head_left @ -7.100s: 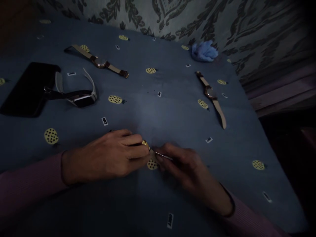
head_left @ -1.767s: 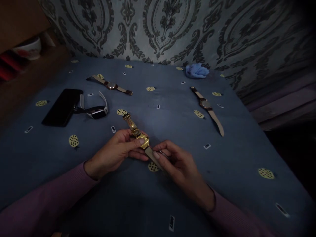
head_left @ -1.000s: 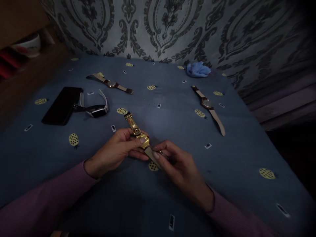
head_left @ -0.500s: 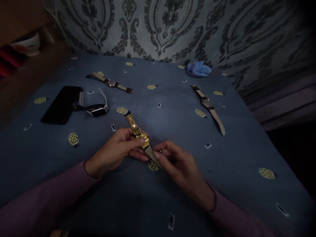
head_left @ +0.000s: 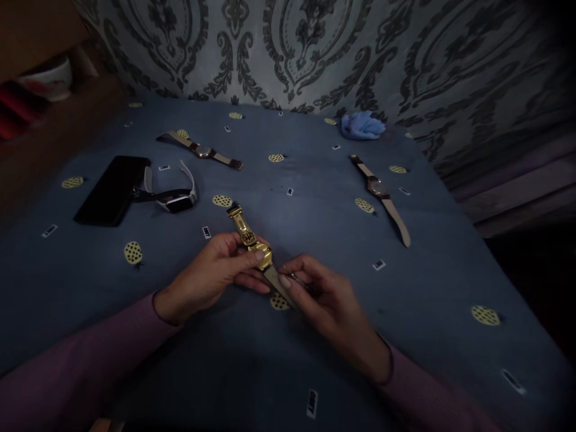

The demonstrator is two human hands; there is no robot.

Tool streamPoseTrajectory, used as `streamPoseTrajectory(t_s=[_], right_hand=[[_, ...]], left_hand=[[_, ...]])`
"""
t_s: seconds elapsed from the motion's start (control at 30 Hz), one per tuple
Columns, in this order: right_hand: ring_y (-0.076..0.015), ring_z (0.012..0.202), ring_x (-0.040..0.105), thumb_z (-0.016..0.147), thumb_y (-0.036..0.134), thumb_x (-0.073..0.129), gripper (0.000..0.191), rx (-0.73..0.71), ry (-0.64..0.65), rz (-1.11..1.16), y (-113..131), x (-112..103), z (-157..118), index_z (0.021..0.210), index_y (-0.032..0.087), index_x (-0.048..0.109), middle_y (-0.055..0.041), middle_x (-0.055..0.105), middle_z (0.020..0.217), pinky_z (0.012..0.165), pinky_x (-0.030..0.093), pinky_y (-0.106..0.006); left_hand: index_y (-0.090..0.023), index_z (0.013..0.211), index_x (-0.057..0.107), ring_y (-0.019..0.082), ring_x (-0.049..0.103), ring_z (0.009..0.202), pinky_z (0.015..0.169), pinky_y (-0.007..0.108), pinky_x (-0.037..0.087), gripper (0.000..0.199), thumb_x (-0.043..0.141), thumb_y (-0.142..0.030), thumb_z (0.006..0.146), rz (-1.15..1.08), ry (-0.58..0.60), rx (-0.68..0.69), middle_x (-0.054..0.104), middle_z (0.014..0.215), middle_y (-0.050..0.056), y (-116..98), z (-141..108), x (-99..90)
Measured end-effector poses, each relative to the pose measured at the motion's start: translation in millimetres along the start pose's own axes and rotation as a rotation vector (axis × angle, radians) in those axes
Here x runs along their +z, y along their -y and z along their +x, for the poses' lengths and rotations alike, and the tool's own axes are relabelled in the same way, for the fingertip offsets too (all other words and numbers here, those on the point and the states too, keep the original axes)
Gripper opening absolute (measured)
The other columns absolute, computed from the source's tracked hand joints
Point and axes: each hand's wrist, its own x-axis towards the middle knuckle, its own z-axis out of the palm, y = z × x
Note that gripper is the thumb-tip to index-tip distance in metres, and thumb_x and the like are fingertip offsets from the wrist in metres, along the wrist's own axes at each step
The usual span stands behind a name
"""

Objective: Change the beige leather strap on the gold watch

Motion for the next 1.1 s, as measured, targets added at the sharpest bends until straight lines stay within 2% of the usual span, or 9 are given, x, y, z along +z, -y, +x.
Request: streamPoseTrajectory(t_s=[0.67,1.1], right_hand=[[-0.0095,0.049,0.038,0.092,0.028,0.052,0.014,0.002,-0.028,0.021,1.3,2.0,0.5,0.081,0.02,0.055,0.0066,0.043,0.057,0.046,0.032,-0.022],[-0.0089,0.05,0.041,0.09,0.031,0.056,0.014,0.088,-0.053,0.122,4.3,3.7,1.7,0.083,0.018,0.057,0.005,0.049,0.058,0.047,0.035,-0.02]], left_hand=[[-0.01,0.09,0.063,0.013,0.071,0.063,0.059,0.02,0.061,0.026,0.079,-0.024,0.075,0.007,-0.018,-0.011,0.069,0.071,0.0,-1.5,-0.2,1.7],[-0.011,0.09,0.064,0.013,0.071,0.064,0.061,0.02,0.061,0.026,0.078,-0.026,0.076,0.008,-0.015,-0.009,0.071,0.073,0.002,-1.7,-0.5,1.6]])
